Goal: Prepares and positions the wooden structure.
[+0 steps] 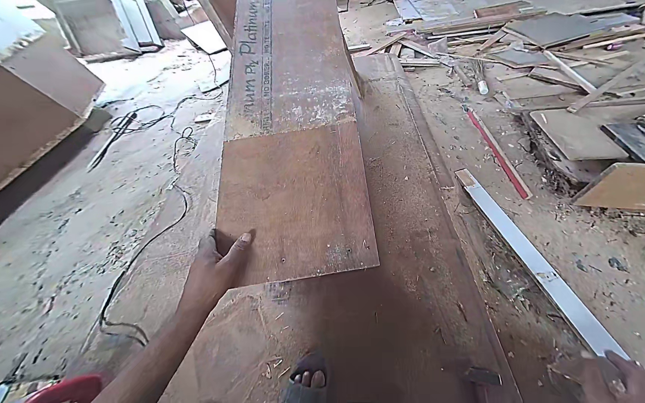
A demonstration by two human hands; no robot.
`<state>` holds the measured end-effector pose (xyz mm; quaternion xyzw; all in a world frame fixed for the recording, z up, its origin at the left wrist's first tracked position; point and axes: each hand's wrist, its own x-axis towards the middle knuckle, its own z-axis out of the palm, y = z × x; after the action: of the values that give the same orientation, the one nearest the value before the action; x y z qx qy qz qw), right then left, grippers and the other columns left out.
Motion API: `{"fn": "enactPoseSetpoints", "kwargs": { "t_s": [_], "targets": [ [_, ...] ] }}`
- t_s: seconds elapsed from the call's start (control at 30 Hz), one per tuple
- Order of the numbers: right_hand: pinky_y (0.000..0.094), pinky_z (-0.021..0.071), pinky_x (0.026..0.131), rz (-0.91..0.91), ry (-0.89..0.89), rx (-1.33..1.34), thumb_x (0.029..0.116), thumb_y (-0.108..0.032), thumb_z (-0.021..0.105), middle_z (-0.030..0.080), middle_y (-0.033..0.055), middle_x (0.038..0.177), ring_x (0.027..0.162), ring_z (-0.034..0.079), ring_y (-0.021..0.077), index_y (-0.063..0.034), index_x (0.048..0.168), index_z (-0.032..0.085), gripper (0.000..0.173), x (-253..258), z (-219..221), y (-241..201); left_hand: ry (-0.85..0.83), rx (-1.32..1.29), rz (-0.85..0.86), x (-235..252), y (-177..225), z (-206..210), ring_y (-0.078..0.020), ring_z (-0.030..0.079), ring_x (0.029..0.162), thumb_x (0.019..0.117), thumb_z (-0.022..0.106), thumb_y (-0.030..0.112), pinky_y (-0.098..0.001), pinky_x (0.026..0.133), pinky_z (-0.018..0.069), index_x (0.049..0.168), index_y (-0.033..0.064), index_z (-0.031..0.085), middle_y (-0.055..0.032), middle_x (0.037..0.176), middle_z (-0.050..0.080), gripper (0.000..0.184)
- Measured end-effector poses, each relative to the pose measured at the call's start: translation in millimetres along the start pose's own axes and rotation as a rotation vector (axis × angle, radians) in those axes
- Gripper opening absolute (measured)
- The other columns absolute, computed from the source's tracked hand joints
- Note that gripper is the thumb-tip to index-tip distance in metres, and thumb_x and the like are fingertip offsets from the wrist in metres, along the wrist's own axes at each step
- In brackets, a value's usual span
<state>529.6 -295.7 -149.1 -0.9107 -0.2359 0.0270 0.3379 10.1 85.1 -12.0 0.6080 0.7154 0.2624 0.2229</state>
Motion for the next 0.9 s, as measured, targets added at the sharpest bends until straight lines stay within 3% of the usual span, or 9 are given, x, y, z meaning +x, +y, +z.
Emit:
{"fn": "enactPoseSetpoints", "kwargs": {
  "t_s": [0.07, 0.13, 0.27, 0.4, 0.47, 0.53, 0.57, 0.63, 0.9],
  "targets": [
    [0.0592, 0.0467, 0.105, -0.161, -0.072, 0.077, 0.0987, -0.027, 0.062, 0.052, 0.0383, 0.140, 0.128, 0.053, 0.0520, 0.0119, 0.127, 0.061, 0.049, -10.4, 33.5, -38.2, 0.048, 0.203, 0.104, -5.6, -5.9, 10.2, -0.0451, 0.056, 0.132, 0.0969, 0.045, 0.067, -0.0656, 0.107, 0.0416, 0.158, -0.0026, 0.029, -0.0310, 0.145, 0.053, 0.095],
    [0.0502, 0.0593, 0.087, -0.264, -0.172, 0.130, 0.0970, -0.030, 0.060, 0.059, 0.0298, 0.133, 0.106, 0.068, 0.0392, 0.0067, 0.125, 0.065, 0.047, -38.6, 68.5, -71.5, 0.104, 0.249, 0.135, -8.6, -6.3, 14.8, -0.0453, 0.054, 0.134, 0.1002, 0.039, 0.065, -0.0648, 0.110, 0.0396, 0.159, -0.0029, 0.029, -0.0314, 0.148, 0.050, 0.091],
    [0.0535, 0.0612, 0.078, -0.463, -0.727, 0.055, 0.0987, -0.029, 0.061, 0.068, 0.0233, 0.122, 0.093, 0.073, 0.0358, -0.0007, 0.128, 0.067, 0.042, -126.5, 103.9, -97.1, 0.155, 0.288, 0.146, -10.6, -2.6, 17.4, -0.0425, 0.056, 0.132, 0.1018, 0.041, 0.063, -0.0605, 0.109, 0.0414, 0.157, -0.0033, 0.034, -0.0306, 0.145, 0.053, 0.087],
    [0.0452, 0.0610, 0.057, -0.811, -0.800, 0.059, 0.0948, -0.023, 0.063, 0.073, 0.0116, 0.089, 0.070, 0.073, 0.0283, -0.0085, 0.100, 0.074, 0.018, -220.2, 119.1, -57.5, 0.155, 0.263, 0.152, -10.0, -4.3, 19.0, -0.0377, 0.054, 0.136, 0.1023, 0.044, 0.061, -0.0556, 0.113, 0.0396, 0.158, -0.0020, 0.032, -0.0282, 0.148, 0.051, 0.085],
    [0.0490, 0.0603, 0.066, -0.640, -0.893, -0.111, 0.1007, -0.021, 0.055, 0.072, 0.0172, 0.088, 0.079, 0.074, 0.0346, -0.0030, 0.100, 0.071, 0.024, -253.8, 108.4, -55.3, 0.159, 0.242, 0.162, -9.8, -5.1, 18.6, -0.0341, 0.051, 0.139, 0.1029, 0.045, 0.059, -0.0509, 0.116, 0.0374, 0.157, -0.0022, 0.033, -0.0267, 0.151, 0.049, 0.083],
    [0.0526, 0.0580, 0.085, -0.432, -0.984, -0.265, 0.1049, -0.022, 0.047, 0.073, 0.0222, 0.109, 0.102, 0.072, 0.0384, -0.0013, 0.120, 0.070, 0.035, -270.8, 110.1, -58.3, 0.176, 0.231, 0.189, -8.7, -5.3, 20.1, -0.0317, 0.050, 0.141, 0.1032, 0.047, 0.057, -0.0461, 0.118, 0.0361, 0.155, -0.0045, 0.037, -0.0270, 0.151, 0.050, 0.081],
    [0.0514, 0.0583, 0.086, -0.493, -0.934, -0.185, 0.1051, -0.025, 0.048, 0.074, 0.0200, 0.111, 0.103, 0.072, 0.0367, -0.0024, 0.116, 0.072, 0.035, -275.2, 113.7, -47.1, 0.175, 0.229, 0.203, -8.7, -5.3, 20.6, -0.0308, 0.049, 0.142, 0.1035, 0.047, 0.056, -0.0437, 0.119, 0.0350, 0.154, -0.0055, 0.038, -0.0277, 0.151, 0.049, 0.080],
    [0.0458, 0.0616, 0.066, -0.747, -0.629, 0.023, 0.0974, -0.029, 0.058, 0.076, 0.0121, 0.094, 0.082, 0.075, 0.0302, -0.0093, 0.090, 0.073, 0.026, -278.9, 129.7, -23.6, 0.178, 0.226, 0.208, -10.0, -5.0, 22.3, -0.0295, 0.048, 0.143, 0.1038, 0.047, 0.055, -0.0415, 0.120, 0.0341, 0.153, -0.0058, 0.039, -0.0278, 0.151, 0.048, 0.079],
    [0.0429, 0.0606, 0.061, -0.768, -0.563, 0.021, 0.0955, -0.025, 0.058, 0.077, 0.0093, 0.094, 0.078, 0.075, 0.0282, -0.0121, 0.085, 0.074, 0.023, -273.3, 129.9, -28.9, 0.181, 0.240, 0.207, -10.1, -2.3, 21.7, -0.0308, 0.047, 0.143, 0.1049, 0.048, 0.052, -0.0422, 0.120, 0.0337, 0.153, -0.0068, 0.039, -0.0292, 0.152, 0.047, 0.076]
  ]
}}
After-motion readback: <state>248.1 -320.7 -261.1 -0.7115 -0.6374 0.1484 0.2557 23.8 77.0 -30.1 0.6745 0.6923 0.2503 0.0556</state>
